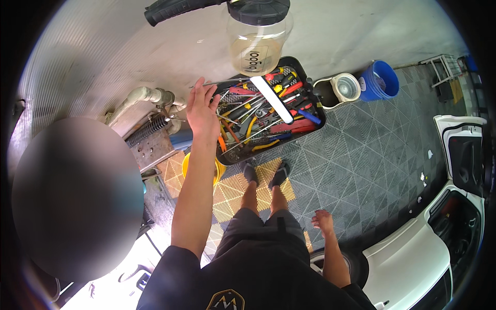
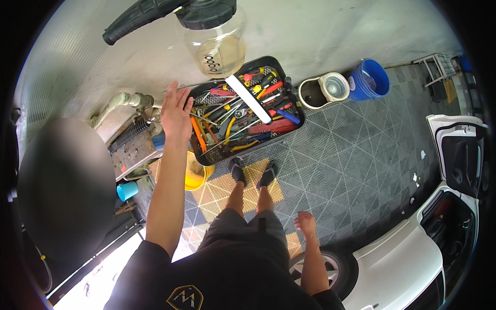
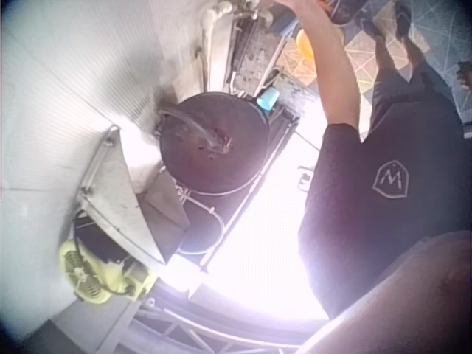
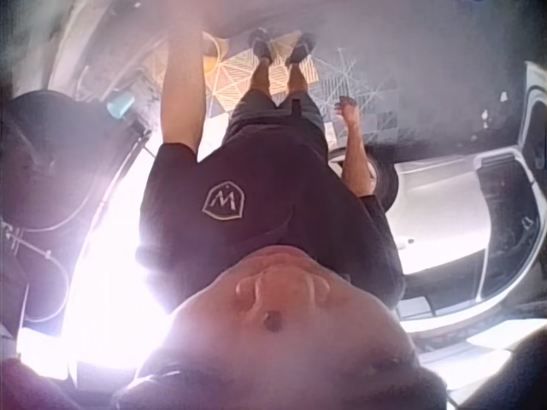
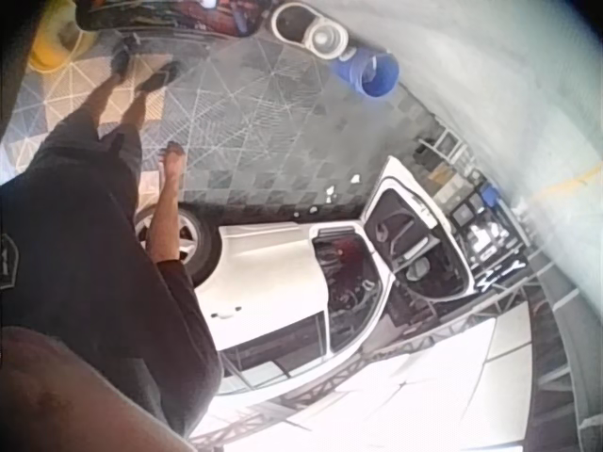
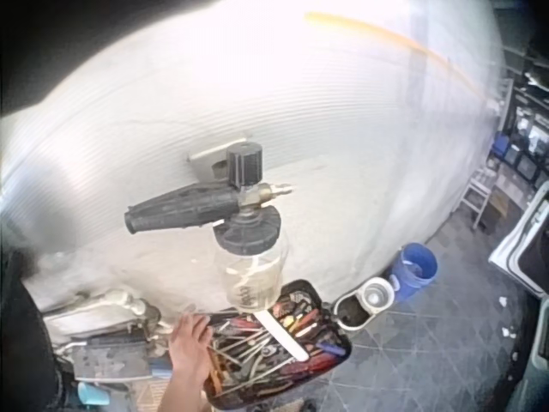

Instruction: The person removes a white car door handle using a trim tool, wipes the door edge with a cloth, and then uses a screwdriver to work on the door handle area. The person retrieves tools from a toolbox and continues adjusting the door handle mechanism.

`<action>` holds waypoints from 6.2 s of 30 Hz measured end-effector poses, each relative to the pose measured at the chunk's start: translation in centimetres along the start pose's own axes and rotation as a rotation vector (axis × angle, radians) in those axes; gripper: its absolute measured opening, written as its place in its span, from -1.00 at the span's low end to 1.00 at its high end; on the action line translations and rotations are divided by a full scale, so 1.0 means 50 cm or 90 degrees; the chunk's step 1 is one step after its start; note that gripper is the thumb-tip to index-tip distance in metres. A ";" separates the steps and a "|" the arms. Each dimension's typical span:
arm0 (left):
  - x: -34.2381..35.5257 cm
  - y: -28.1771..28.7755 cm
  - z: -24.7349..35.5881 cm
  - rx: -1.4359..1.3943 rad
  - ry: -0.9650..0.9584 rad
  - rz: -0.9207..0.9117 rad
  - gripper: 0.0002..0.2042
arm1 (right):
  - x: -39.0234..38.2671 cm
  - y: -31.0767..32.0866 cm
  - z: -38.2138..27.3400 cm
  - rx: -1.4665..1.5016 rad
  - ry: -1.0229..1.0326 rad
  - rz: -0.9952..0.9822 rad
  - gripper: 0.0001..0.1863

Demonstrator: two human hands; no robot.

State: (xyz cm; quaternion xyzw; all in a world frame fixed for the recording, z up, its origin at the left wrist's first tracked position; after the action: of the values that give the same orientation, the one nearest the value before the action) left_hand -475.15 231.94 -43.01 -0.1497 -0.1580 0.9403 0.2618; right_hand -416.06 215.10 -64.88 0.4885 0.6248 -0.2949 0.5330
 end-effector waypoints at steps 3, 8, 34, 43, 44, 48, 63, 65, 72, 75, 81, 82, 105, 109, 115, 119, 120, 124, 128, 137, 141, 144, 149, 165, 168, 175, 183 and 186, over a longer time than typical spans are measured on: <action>-0.026 0.003 0.024 0.055 -0.065 -0.004 -0.62 | -0.001 0.004 0.007 0.015 0.000 0.011 -0.65; -0.054 0.029 0.077 0.108 -0.132 -0.003 -0.68 | 0.013 0.014 0.018 0.027 0.000 0.009 -0.66; -0.214 0.102 0.299 0.268 -0.412 0.125 -0.84 | 0.030 -0.009 -0.056 -0.048 0.023 -0.013 -0.64; -0.194 0.077 0.286 0.175 -0.415 0.146 -0.82 | 0.039 0.010 -0.033 -0.055 0.010 -0.011 -0.64; -0.189 0.061 0.274 0.171 -0.399 0.145 -0.80 | 0.035 0.012 -0.034 -0.052 0.014 -0.014 -0.64; -0.159 0.021 0.245 0.127 -0.360 0.151 -0.81 | 0.029 0.024 -0.031 -0.023 0.028 -0.004 -0.66; -0.104 0.259 -0.133 -0.060 0.078 0.248 -0.84 | 0.024 0.030 0.009 -0.020 -0.026 0.011 -0.66; -0.087 0.272 -0.161 0.018 0.192 0.142 -0.77 | 0.025 0.027 0.002 -0.030 -0.021 0.010 -0.66; -0.068 0.233 -0.160 0.014 0.263 0.004 -0.48 | 0.038 0.025 -0.022 -0.030 0.010 -0.009 -0.67; -0.071 0.206 -0.135 -0.010 0.231 -0.053 -0.50 | 0.033 0.019 -0.032 -0.040 0.015 -0.006 -0.67; -0.071 0.301 -0.162 -0.074 0.189 0.143 -0.70 | 0.026 0.011 -0.038 -0.044 0.001 -0.010 -0.67; -0.074 0.317 -0.169 -0.064 0.183 0.168 -0.71 | 0.022 0.007 -0.040 -0.045 -0.005 -0.010 -0.67; -0.179 0.189 -0.193 0.943 0.155 -0.329 -0.71 | 0.034 -0.015 -0.008 -0.008 -0.016 -0.017 -0.65; -0.202 0.182 -0.194 0.951 0.038 -0.347 -0.73 | 0.032 -0.020 -0.011 -0.009 -0.025 -0.012 -0.65; -0.203 0.168 -0.184 0.975 0.029 -0.333 -0.76 | 0.024 -0.044 -0.131 -0.073 0.102 0.036 -0.72; -0.186 0.157 -0.191 1.023 -0.037 -0.367 -0.77 | 0.002 -0.060 -0.329 0.096 0.465 0.173 -0.81; -0.176 0.161 -0.197 1.036 -0.058 -0.381 -0.76 | -0.027 -0.071 -0.398 0.130 0.539 0.194 -0.83; -0.167 0.131 -0.208 0.960 -0.260 -0.459 -0.72 | -0.099 -0.114 -0.631 0.238 0.738 0.192 -0.84; -0.163 0.151 -0.237 1.002 -0.065 -0.462 -0.72 | -0.103 -0.153 -0.802 0.223 0.824 0.164 -0.83; -0.164 0.152 -0.224 0.959 -0.146 -0.438 -0.77 | -0.026 -0.349 -0.928 -0.583 0.862 0.123 -0.77; -0.167 0.145 -0.214 0.928 -0.202 -0.423 -0.76 | 0.020 -0.379 -0.922 -0.729 0.812 0.176 -0.72; -0.168 0.155 -0.217 0.927 -0.215 -0.408 -0.76 | 0.013 -0.385 -0.941 -0.701 0.754 0.165 -0.67; -0.165 0.151 -0.212 0.906 -0.240 -0.385 -0.78 | 0.000 -0.371 -0.966 -0.636 0.823 0.154 -0.63; -0.170 0.150 -0.212 0.910 -0.231 -0.415 -0.77 | -0.006 -0.361 -0.912 -0.639 0.810 0.141 -0.62; -0.169 0.150 -0.212 0.901 -0.241 -0.407 -0.78 | -0.012 -0.368 -0.917 -0.680 0.833 0.135 -0.63; -0.168 0.150 -0.210 0.880 -0.265 -0.394 -0.79 | -0.003 -0.390 -0.906 -0.833 0.824 0.146 -0.45; -0.167 0.154 -0.211 0.883 -0.265 -0.394 -0.79 | -0.001 -0.399 -0.905 -0.830 0.823 0.176 -0.38; -0.164 0.153 -0.212 0.864 -0.256 -0.395 -0.83 | 0.012 -0.396 -0.922 -0.831 0.782 0.156 -0.38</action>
State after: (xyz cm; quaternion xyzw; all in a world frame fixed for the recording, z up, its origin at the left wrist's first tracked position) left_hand -467.97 223.59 -53.87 0.2682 0.3736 0.7242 0.5138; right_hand -451.78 249.34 -56.60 0.2237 0.7858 0.4898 0.3043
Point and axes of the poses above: each hand's wrist, its own x-axis towards the middle knuckle, its own y-axis out of the back of the hand, z = x × y, the point moved 8 cm from there along x, towards the middle knuckle, and after that the axes turned 5 degrees about -y, right-handed, at the moved point
